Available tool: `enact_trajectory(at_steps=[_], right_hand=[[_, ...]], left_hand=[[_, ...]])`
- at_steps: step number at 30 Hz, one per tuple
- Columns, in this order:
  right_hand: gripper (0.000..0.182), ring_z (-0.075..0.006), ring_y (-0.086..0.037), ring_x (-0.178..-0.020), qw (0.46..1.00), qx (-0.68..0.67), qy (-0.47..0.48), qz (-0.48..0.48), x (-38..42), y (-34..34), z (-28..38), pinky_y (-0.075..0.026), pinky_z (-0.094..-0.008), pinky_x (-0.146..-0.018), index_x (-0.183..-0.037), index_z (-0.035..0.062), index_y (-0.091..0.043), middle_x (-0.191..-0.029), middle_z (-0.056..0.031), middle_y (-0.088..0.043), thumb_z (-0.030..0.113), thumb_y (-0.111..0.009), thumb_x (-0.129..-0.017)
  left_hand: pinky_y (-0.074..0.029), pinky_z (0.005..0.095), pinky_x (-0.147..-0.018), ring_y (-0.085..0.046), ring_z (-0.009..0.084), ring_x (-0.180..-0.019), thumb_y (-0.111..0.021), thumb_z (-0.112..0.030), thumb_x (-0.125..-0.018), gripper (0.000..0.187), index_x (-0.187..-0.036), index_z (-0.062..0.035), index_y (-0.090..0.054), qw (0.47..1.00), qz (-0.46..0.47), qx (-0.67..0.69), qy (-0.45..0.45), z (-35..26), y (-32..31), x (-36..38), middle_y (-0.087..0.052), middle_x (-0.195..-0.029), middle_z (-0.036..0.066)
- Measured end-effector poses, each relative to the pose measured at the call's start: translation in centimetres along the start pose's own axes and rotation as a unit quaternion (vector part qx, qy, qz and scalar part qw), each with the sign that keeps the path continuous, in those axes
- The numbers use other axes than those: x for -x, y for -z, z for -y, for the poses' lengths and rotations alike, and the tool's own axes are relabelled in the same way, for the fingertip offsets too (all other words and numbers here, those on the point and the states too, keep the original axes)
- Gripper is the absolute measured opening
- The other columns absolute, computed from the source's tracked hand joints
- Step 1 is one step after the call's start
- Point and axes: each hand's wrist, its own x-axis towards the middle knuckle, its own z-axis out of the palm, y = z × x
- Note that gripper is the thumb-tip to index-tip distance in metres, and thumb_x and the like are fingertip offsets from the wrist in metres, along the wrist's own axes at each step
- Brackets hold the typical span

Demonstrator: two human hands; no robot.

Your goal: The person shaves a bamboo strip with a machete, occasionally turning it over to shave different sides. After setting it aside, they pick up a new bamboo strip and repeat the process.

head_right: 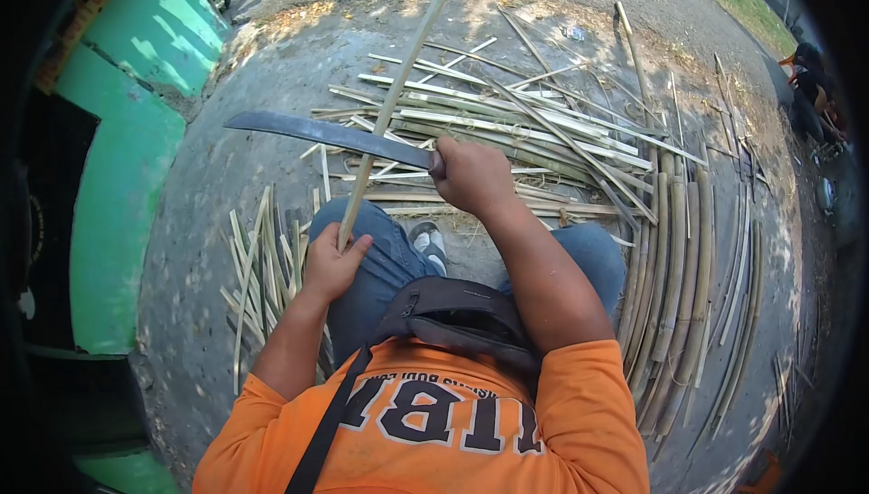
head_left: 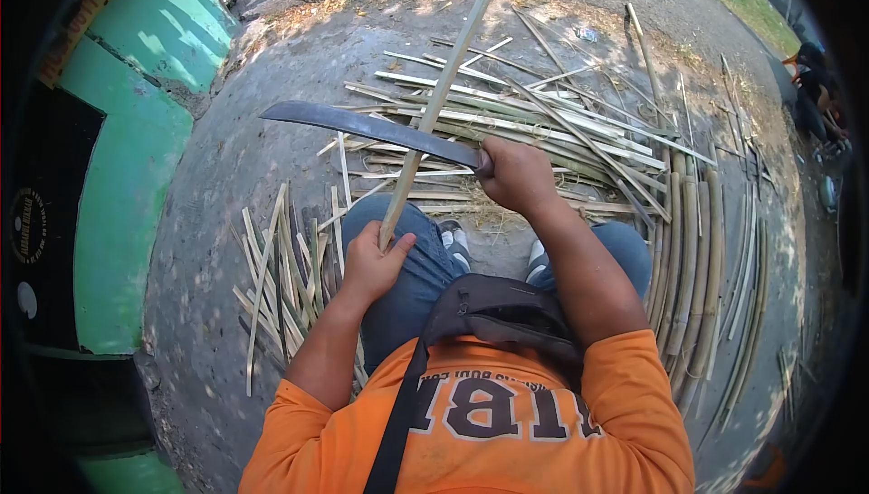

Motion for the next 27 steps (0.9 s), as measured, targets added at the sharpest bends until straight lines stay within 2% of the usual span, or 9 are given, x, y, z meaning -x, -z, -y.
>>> enact_trajectory(at_steps=[7,10,13,17,18,21,27], right_hand=[[0.009,-0.0364,-0.069,-0.067,1.000,0.006,0.023,0.009,-0.5,-0.4,-0.9,-0.052,-0.0500,-0.061,-0.082,0.0123,-0.064,-0.069,-0.0125,-0.068,0.019,-0.069,-0.083],[0.007,-0.0361,-0.069,-0.066,0.999,-0.001,0.035,-0.024,-0.3,-0.9,-0.3,-0.053,-0.0502,-0.061,-0.083,0.0133,-0.064,-0.070,-0.0113,-0.068,0.018,-0.068,-0.081],[0.010,-0.0389,-0.067,-0.069,0.999,-0.034,0.036,0.006,0.1,-1.2,1.1,-0.053,-0.0513,-0.063,-0.082,0.0110,-0.062,-0.072,-0.0130,-0.066,0.016,-0.069,-0.078],[0.010,-0.0391,-0.067,-0.068,0.999,-0.003,0.036,0.031,-0.2,-0.6,0.8,-0.053,-0.0517,-0.064,-0.082,0.0111,-0.062,-0.070,-0.0134,-0.066,0.016,-0.070,-0.078],[0.007,-0.0354,-0.070,-0.066,0.998,0.028,0.044,0.023,-0.3,-0.8,0.5,-0.054,-0.0506,-0.061,-0.082,0.0141,-0.064,-0.071,-0.0101,-0.070,0.019,-0.068,-0.079],[0.007,-0.0359,-0.070,-0.067,0.998,0.020,0.038,0.034,-0.2,-0.9,0.1,-0.054,-0.0506,-0.062,-0.081,0.0140,-0.064,-0.071,-0.0105,-0.070,0.019,-0.068,-0.079],[0.008,-0.0408,-0.066,-0.070,0.999,0.001,0.022,0.029,-0.3,-0.9,-0.5,-0.052,-0.0532,-0.063,-0.082,0.0111,-0.062,-0.072,-0.0157,-0.066,0.016,-0.068,-0.080]], left_hand=[[-0.047,0.0388,-0.058,-0.058,0.0238,-0.058,-0.070,-0.042,-0.101,0.044,-0.091,0.0007,-0.062,0.999,-0.018,-0.031,-0.028,-0.1,0.0,0.4,-0.059,-0.065,0.012],[-0.047,0.0397,-0.058,-0.059,0.0253,-0.058,-0.067,-0.043,-0.103,0.046,-0.092,0.0008,-0.063,0.999,-0.024,-0.021,-0.032,0.1,-0.2,0.4,-0.059,-0.065,0.013],[-0.048,0.0401,-0.059,-0.060,0.0270,-0.059,-0.065,-0.045,-0.103,0.047,-0.094,0.0009,-0.063,0.999,-0.030,-0.010,-0.036,0.2,-0.2,0.5,-0.060,-0.065,0.014],[-0.049,0.0416,-0.060,-0.063,0.0323,-0.061,-0.065,-0.045,-0.103,0.047,-0.095,0.0010,-0.063,0.998,-0.036,-0.029,-0.053,0.2,-0.3,0.6,-0.062,-0.067,0.017],[-0.050,0.0422,-0.061,-0.064,0.0341,-0.062,-0.064,-0.045,-0.103,0.047,-0.095,0.0011,-0.063,0.997,-0.035,-0.039,-0.054,0.2,-0.4,0.6,-0.063,-0.068,0.018],[-0.050,0.0446,-0.061,-0.067,0.0390,-0.066,-0.064,-0.045,-0.103,0.047,-0.095,0.0014,-0.063,0.997,-0.031,-0.053,-0.048,0.1,-0.4,0.5,-0.064,-0.071,0.021],[-0.050,0.0458,-0.062,-0.067,0.0408,-0.067,-0.064,-0.044,-0.103,0.046,-0.096,0.0013,-0.063,0.996,-0.037,-0.056,-0.057,0.0,-0.5,0.6,-0.065,-0.072,0.021]])
